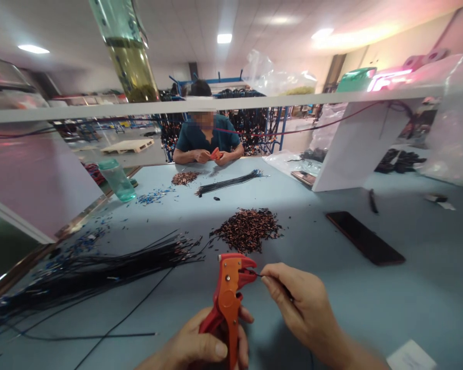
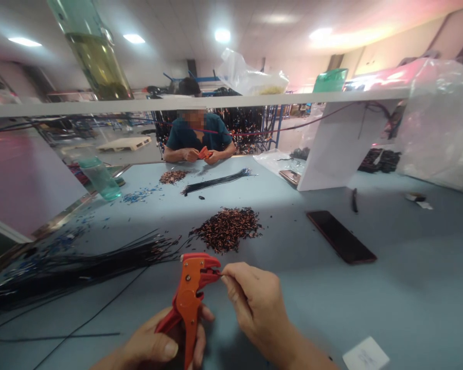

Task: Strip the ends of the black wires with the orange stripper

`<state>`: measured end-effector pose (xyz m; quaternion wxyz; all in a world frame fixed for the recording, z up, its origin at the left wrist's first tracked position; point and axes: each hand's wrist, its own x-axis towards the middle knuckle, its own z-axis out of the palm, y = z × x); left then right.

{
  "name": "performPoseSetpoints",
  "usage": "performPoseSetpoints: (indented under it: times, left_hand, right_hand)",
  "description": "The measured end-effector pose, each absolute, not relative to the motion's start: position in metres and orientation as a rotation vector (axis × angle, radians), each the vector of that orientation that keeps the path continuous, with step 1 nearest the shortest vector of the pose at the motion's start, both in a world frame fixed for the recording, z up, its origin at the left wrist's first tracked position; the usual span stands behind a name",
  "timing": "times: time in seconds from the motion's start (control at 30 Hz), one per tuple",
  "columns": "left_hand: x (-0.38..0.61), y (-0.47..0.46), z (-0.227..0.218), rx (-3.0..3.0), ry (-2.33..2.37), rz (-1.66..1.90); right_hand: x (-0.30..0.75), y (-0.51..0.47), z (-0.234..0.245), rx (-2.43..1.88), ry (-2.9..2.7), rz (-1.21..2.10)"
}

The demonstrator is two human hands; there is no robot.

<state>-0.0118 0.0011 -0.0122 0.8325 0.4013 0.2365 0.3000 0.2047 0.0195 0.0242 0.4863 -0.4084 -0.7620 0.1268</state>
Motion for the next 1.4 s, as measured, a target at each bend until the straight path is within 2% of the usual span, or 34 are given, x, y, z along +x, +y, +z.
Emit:
performPoseSetpoints:
  times: [0.37,0.6,0.73,0.87,1.4]
  left_hand:
    - [-0.010,-0.001,-0.013,0.871,0.488,0.674]
    - [-0.015,0.000,-0.006,1.025,0.566,0.873]
    - [-0.015,0.002,-0.007,0.988,0.489,0.781]
    - [-0.012,-0.001,-0.005,0.959,0.456,0.673]
    - [-0.010,-0.003,-0.002,0.939,0.446,0.655]
  right_hand:
    - [0.205,0.019,0.017,-0.992,-1.920,0.234]
    - [0.205,0.016,0.021,-1.015,-1.855,0.374]
    - [0.200,0.015,0.025,-0.946,-1.907,0.416]
    - [0.195,0.012,0.026,-0.939,-1.955,0.316]
    - [0.202,0.013,0.033,-0.902,-1.867,0.175]
